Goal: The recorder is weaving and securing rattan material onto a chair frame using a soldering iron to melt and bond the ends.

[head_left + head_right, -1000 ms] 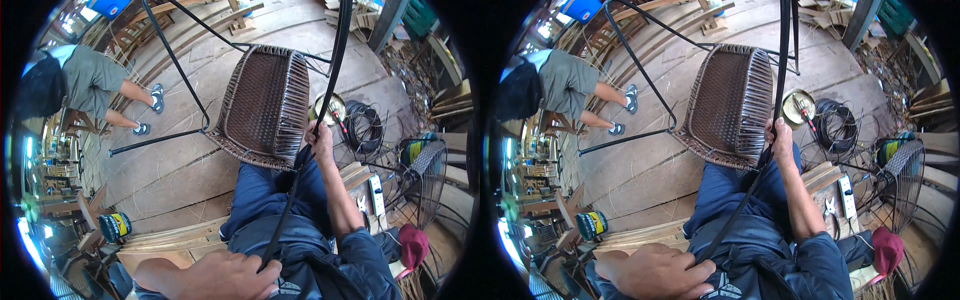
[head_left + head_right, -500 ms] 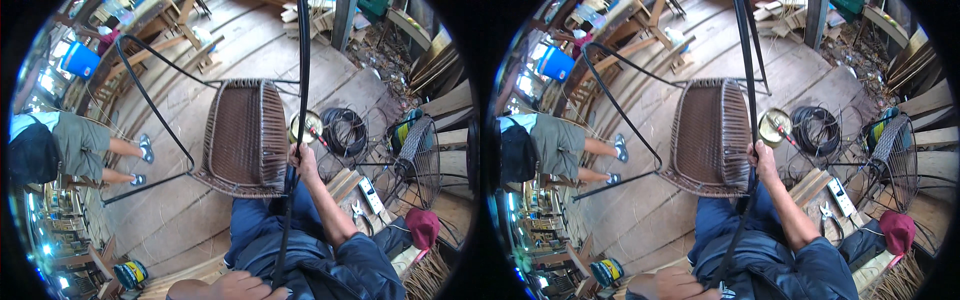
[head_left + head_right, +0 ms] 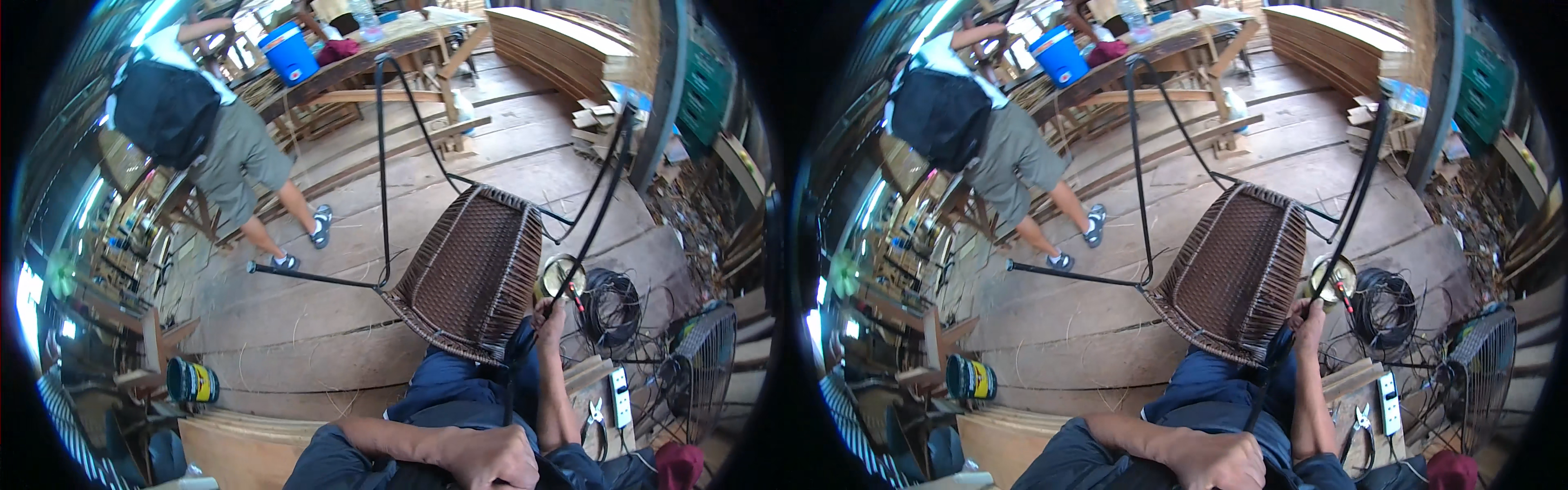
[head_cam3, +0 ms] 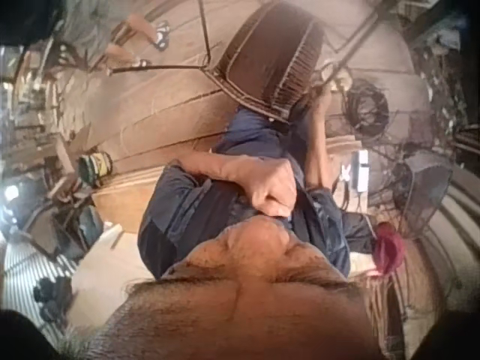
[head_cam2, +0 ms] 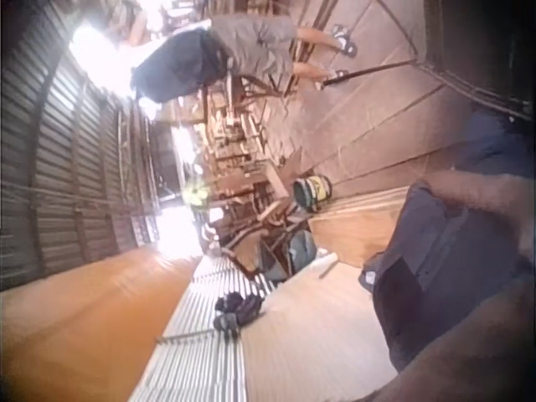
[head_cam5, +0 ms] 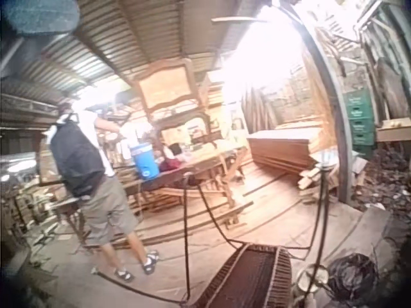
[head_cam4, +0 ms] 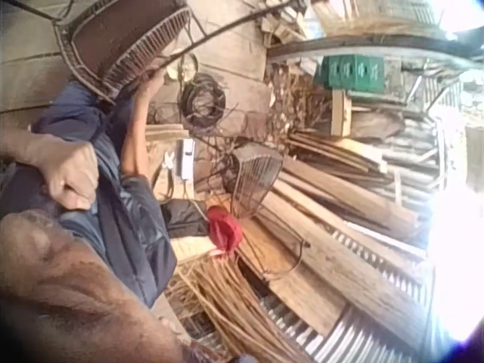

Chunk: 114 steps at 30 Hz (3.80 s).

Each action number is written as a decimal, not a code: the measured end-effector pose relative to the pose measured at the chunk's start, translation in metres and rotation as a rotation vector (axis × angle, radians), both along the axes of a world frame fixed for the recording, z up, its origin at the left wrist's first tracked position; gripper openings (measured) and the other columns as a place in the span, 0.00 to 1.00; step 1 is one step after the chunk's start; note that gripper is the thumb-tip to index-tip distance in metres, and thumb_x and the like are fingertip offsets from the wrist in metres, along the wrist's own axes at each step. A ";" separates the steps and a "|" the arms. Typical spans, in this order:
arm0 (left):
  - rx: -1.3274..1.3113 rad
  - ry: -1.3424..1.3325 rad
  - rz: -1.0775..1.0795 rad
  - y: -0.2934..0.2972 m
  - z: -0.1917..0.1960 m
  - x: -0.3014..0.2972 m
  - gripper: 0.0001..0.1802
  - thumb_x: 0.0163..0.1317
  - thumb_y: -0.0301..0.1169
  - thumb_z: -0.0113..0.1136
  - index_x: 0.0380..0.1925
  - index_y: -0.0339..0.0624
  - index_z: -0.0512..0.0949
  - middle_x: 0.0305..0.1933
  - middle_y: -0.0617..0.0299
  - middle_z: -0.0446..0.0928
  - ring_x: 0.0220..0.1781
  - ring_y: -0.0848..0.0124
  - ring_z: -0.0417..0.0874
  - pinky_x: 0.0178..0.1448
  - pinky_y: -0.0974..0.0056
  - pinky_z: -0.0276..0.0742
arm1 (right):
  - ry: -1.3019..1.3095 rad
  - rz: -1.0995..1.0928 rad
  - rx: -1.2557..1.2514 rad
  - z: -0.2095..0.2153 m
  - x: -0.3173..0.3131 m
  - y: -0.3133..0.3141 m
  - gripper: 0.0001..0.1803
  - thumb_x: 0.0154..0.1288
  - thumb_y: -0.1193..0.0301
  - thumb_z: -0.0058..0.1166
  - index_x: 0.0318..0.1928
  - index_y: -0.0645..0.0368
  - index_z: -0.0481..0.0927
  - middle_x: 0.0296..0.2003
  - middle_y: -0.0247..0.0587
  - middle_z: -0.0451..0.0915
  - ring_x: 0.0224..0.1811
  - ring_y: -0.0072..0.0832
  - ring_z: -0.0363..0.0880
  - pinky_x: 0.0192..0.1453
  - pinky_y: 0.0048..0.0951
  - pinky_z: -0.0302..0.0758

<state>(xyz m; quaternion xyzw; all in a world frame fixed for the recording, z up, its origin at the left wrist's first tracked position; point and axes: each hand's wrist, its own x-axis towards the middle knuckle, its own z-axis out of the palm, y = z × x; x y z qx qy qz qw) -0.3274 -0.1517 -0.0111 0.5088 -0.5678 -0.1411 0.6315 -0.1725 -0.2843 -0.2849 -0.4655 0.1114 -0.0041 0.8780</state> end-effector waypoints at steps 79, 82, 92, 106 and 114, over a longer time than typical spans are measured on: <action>0.824 0.396 0.320 0.049 -0.237 0.037 0.14 0.62 0.35 0.56 0.38 0.34 0.79 0.44 0.52 0.79 0.47 0.57 0.80 0.53 0.59 0.76 | 0.669 0.115 -1.388 -0.060 -0.244 -0.130 0.14 0.55 0.67 0.55 0.41 0.61 0.78 0.37 0.54 0.77 0.43 0.48 0.76 0.49 0.41 0.72; 0.816 0.385 0.292 0.044 -0.242 0.040 0.13 0.62 0.35 0.56 0.37 0.35 0.79 0.43 0.52 0.79 0.46 0.57 0.80 0.52 0.59 0.76 | 0.827 0.269 -1.302 -0.068 -0.242 -0.144 0.15 0.52 0.66 0.54 0.39 0.63 0.78 0.35 0.55 0.80 0.40 0.48 0.78 0.46 0.42 0.73; 0.795 0.399 0.109 0.026 -0.241 0.060 0.15 0.63 0.37 0.55 0.41 0.35 0.77 0.44 0.53 0.78 0.48 0.57 0.79 0.54 0.58 0.75 | 0.741 -0.053 -1.180 -0.015 -0.234 -0.138 0.06 0.59 0.73 0.56 0.33 0.62 0.74 0.26 0.38 0.75 0.32 0.22 0.74 0.38 0.24 0.71; 0.751 0.536 0.072 -0.014 -0.207 0.073 0.32 0.62 0.40 0.58 0.59 0.33 0.59 0.49 0.37 0.74 0.50 0.44 0.78 0.53 0.49 0.76 | 0.491 -0.207 -0.280 0.086 -0.154 -0.044 0.13 0.57 0.74 0.63 0.42 0.60 0.75 0.36 0.41 0.81 0.42 0.29 0.79 0.49 0.30 0.76; 0.919 0.695 0.175 0.066 -0.214 0.073 0.25 0.66 0.40 0.53 0.60 0.44 0.64 0.40 0.44 0.79 0.41 0.51 0.83 0.46 0.55 0.77 | 0.526 0.343 -0.502 0.068 -0.119 -0.135 0.14 0.69 0.69 0.49 0.49 0.64 0.78 0.38 0.37 0.81 0.35 0.21 0.77 0.39 0.21 0.73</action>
